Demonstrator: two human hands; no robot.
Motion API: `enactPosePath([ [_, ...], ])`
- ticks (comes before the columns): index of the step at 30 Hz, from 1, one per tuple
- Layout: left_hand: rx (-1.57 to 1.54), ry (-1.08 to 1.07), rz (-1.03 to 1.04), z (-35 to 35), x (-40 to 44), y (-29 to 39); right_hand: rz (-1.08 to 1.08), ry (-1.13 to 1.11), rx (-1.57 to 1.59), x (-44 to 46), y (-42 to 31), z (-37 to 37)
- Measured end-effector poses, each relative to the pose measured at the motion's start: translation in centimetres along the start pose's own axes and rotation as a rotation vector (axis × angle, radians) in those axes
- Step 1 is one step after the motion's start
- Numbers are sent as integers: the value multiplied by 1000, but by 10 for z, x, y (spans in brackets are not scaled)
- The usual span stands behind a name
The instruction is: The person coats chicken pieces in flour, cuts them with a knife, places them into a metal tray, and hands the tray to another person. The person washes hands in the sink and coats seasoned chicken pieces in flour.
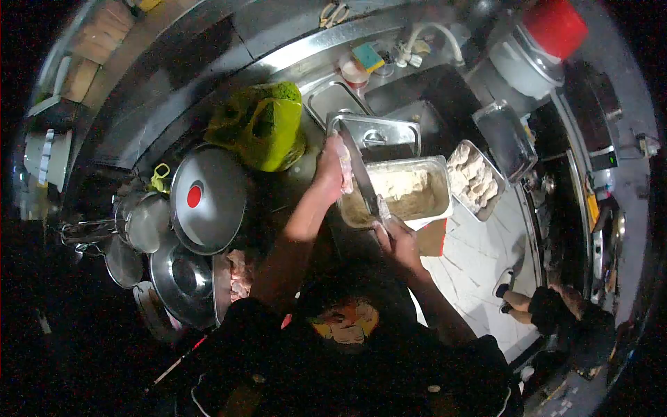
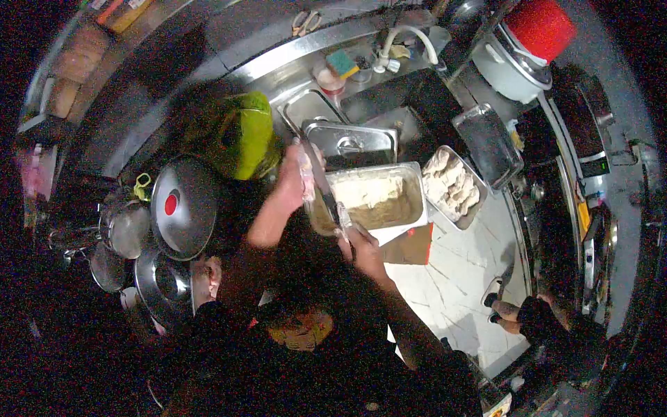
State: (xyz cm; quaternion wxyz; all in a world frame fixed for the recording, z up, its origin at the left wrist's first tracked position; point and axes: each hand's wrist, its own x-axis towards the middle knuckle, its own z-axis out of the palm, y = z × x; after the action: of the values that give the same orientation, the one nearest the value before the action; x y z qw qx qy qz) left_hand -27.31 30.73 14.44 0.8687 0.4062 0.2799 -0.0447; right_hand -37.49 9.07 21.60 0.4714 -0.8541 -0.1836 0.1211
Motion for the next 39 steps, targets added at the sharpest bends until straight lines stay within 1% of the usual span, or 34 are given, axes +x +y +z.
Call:
enactPosePath([
  [1, 16, 81, 28, 18, -13, 0, 42, -9, 30, 2, 1, 1],
  [2, 49, 57, 20, 16, -13, -7, -65, 70, 20, 11, 3, 4],
  [3, 81, 29, 8, 15, -8, -16, -86, 105, 17, 24, -1, 2],
  [6, -71, -11, 1, 38, -14, -7, -127, 194, 17, 60, -17, 0],
  [9, -43, -9, -80, 60, -44, 29, -114, 194, 70, 40, -19, 7],
  [10, 3, 15, -32, 48, -33, 24, -79, 171, 21, 29, -11, 9],
  [13, -8, 45, 12, 29, -13, 13, 68, 51, 73, 5, 4, 10],
  [14, -28, 47, 30, 29, -12, 5, -11, 117, 42, 9, 10, 14],
  [17, -16, 105, -17, 44, -25, 4, -222, 170, -5, 46, 3, 3],
  [18, -3, 56, -33, 43, -28, 8, -191, 165, 35, 56, -16, -3],
  [21, -107, 71, 21, 48, -30, 24, -198, 175, -5, 51, -11, 9],
  [22, -124, 60, 81, 38, -21, 22, -208, 196, 11, 42, -7, 13],
  [24, -130, 36, 73, 24, -14, 18, 135, 63, 116, 21, 0, 12],
  [25, -133, 24, 68, 23, -19, 20, 10, 88, 61, 17, 7, 13],
  [26, -63, 25, 62, 24, -25, 17, -114, 119, 3, 12, 14, 14],
  [29, -160, -12, 86, 23, -24, 1, -156, 68, -88, 31, -2, 0],
  [30, -221, -132, 88, 15, -19, -2, -152, 69, -78, 35, -9, -4],
  [32, -327, -144, 9, 22, -28, 15, -154, 65, -51, 42, -23, -9],
  [34, -404, -126, -52, 13, -22, 25, -261, 262, -42, 37, -18, -2],
  [36, -516, -232, -140, 7, -31, 36, -350, 419, 1, 33, -15, 0],
  [38, -635, -300, -194, 16, -45, 50, -237, 412, 50, 25, -8, 1],
  [39, -630, -353, -230, 8, -37, 47, -179, 411, 74, 20, -3, 2],
])
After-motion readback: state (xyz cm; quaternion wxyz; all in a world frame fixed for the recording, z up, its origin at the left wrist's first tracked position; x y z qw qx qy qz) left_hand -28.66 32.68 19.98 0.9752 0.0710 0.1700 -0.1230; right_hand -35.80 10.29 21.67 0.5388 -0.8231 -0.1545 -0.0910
